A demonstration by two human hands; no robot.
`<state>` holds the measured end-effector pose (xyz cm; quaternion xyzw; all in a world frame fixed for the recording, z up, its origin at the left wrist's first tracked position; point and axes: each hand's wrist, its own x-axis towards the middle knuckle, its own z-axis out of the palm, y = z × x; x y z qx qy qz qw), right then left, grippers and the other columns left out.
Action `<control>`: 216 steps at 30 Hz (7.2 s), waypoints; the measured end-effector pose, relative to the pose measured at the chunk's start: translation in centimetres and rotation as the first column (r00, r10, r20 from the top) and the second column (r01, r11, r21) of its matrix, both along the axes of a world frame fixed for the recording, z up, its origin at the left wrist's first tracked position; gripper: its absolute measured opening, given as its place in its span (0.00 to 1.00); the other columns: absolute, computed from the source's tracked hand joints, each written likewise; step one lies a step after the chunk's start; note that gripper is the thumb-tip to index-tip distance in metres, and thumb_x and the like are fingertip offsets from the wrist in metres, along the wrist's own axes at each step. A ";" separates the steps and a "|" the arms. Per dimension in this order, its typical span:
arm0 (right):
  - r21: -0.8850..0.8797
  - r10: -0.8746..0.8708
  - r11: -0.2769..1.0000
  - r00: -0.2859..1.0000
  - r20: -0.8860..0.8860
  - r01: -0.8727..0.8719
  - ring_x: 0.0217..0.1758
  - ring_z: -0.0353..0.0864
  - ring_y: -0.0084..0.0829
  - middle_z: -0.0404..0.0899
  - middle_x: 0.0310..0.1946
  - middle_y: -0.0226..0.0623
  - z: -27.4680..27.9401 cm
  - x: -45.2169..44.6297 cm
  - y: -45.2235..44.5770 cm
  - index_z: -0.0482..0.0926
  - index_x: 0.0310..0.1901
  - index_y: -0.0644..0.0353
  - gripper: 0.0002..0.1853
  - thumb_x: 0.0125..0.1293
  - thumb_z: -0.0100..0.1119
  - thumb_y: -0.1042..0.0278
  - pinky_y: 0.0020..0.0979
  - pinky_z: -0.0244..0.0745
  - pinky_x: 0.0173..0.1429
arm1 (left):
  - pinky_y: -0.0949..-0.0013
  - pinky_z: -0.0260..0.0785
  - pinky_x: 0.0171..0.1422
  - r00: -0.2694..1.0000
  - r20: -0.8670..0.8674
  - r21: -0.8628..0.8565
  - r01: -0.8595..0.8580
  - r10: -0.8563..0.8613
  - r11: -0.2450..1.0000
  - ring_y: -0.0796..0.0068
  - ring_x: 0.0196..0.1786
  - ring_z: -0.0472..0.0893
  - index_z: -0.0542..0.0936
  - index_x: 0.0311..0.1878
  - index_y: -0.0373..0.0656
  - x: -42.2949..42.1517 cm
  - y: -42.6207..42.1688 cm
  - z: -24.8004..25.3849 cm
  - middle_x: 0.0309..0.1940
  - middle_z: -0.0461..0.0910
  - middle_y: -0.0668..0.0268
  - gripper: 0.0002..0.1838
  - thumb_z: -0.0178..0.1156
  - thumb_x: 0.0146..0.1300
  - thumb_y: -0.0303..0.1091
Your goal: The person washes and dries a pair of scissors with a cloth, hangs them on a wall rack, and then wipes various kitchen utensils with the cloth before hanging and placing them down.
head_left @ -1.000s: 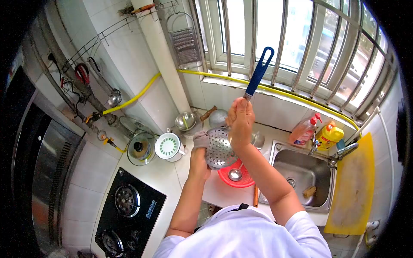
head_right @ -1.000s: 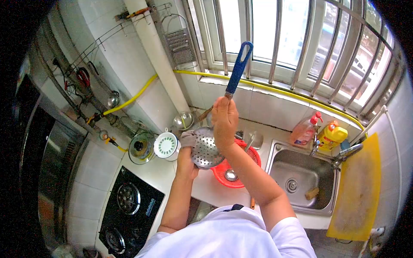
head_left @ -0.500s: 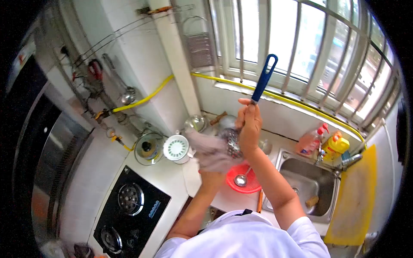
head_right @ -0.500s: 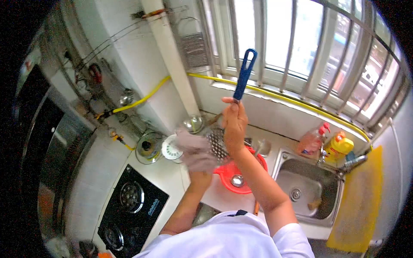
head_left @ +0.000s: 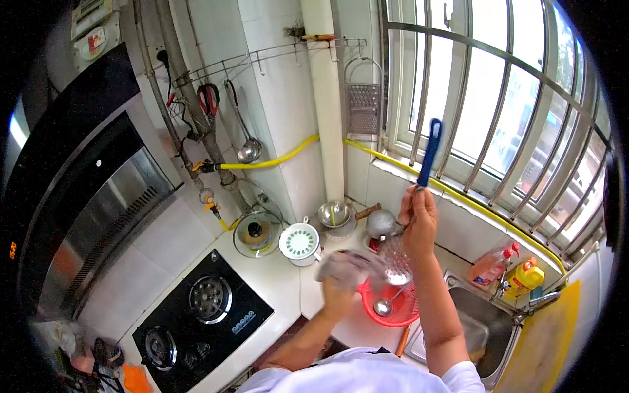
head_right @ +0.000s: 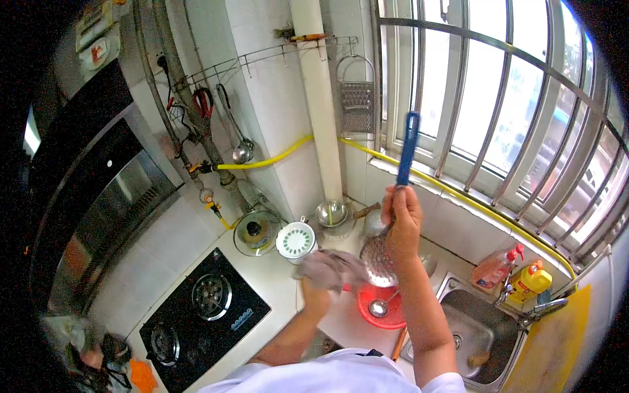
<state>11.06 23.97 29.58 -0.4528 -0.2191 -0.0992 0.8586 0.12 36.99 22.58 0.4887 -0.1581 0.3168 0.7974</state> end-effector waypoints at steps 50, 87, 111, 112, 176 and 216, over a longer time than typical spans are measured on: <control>-0.325 0.097 0.939 0.993 -0.068 -0.114 0.31 0.73 0.23 0.73 0.26 0.30 3.4 27.8 16.7 0.75 0.42 0.62 0.21 0.71 0.42 0.50 0.24 0.67 0.39 | 0.82 0.56 0.19 0.580 -0.731 -0.389 0.079 -0.360 0.918 0.78 0.17 0.67 0.76 0.38 0.33 -2.8 10.3 -8.8 0.22 0.77 0.58 0.21 0.48 0.61 0.45; -0.732 -0.411 0.642 0.705 -0.578 -0.226 0.26 0.81 0.30 0.75 0.38 0.41 -29.3 -4.2 -12.0 0.63 0.59 0.67 0.24 0.61 0.55 0.73 0.28 0.77 0.26 | 0.64 0.69 0.53 0.515 -0.682 -0.629 -0.051 -0.519 0.776 0.68 0.48 0.75 0.69 0.44 0.42 -9.7 2.7 -10.6 0.44 0.75 0.60 0.11 0.54 0.62 0.35; -0.984 -0.628 -0.035 0.770 -0.115 -0.175 0.44 0.75 0.48 0.75 0.43 0.47 -28.6 -17.5 -13.5 0.71 0.49 0.57 0.24 0.48 0.62 0.64 0.44 0.71 0.46 | 0.67 0.73 0.43 0.530 -0.760 -0.484 -0.074 -0.377 0.872 0.72 0.37 0.76 0.69 0.41 0.44 -6.1 -0.1 -9.1 0.37 0.75 0.63 0.07 0.55 0.62 0.31; -0.984 -0.624 -0.036 0.773 -0.114 -0.174 0.44 0.75 0.48 0.75 0.43 0.47 -29.1 -17.4 -13.9 0.71 0.49 0.57 0.24 0.48 0.62 0.64 0.44 0.71 0.46 | 0.67 0.73 0.45 0.500 -0.755 -0.521 -0.067 -0.424 0.851 0.73 0.35 0.76 0.69 0.42 0.44 -5.9 -0.3 -8.7 0.37 0.75 0.65 0.06 0.54 0.63 0.30; -0.841 -0.338 0.538 0.926 -0.165 0.047 0.18 0.70 0.36 0.69 0.18 0.40 -11.4 -23.2 -14.7 0.70 0.54 0.63 0.24 0.54 0.60 0.68 0.32 0.67 0.26 | 0.52 0.70 0.36 0.942 0.250 0.968 -0.243 0.225 -0.059 0.53 0.38 0.78 0.73 0.44 0.49 14.0 -9.2 5.8 0.35 0.76 0.59 0.15 0.55 0.51 0.25; 0.420 0.741 0.607 0.289 -0.607 -0.675 0.09 0.56 0.12 0.58 0.11 0.21 -14.7 -21.4 -19.1 0.70 0.44 0.66 0.13 0.58 0.57 0.75 0.17 0.48 0.12 | 0.62 0.70 0.44 0.980 -0.148 0.707 0.201 -0.136 0.678 0.49 0.39 0.79 0.77 0.44 0.39 15.6 -7.5 6.1 0.34 0.80 0.51 0.17 0.54 0.60 0.42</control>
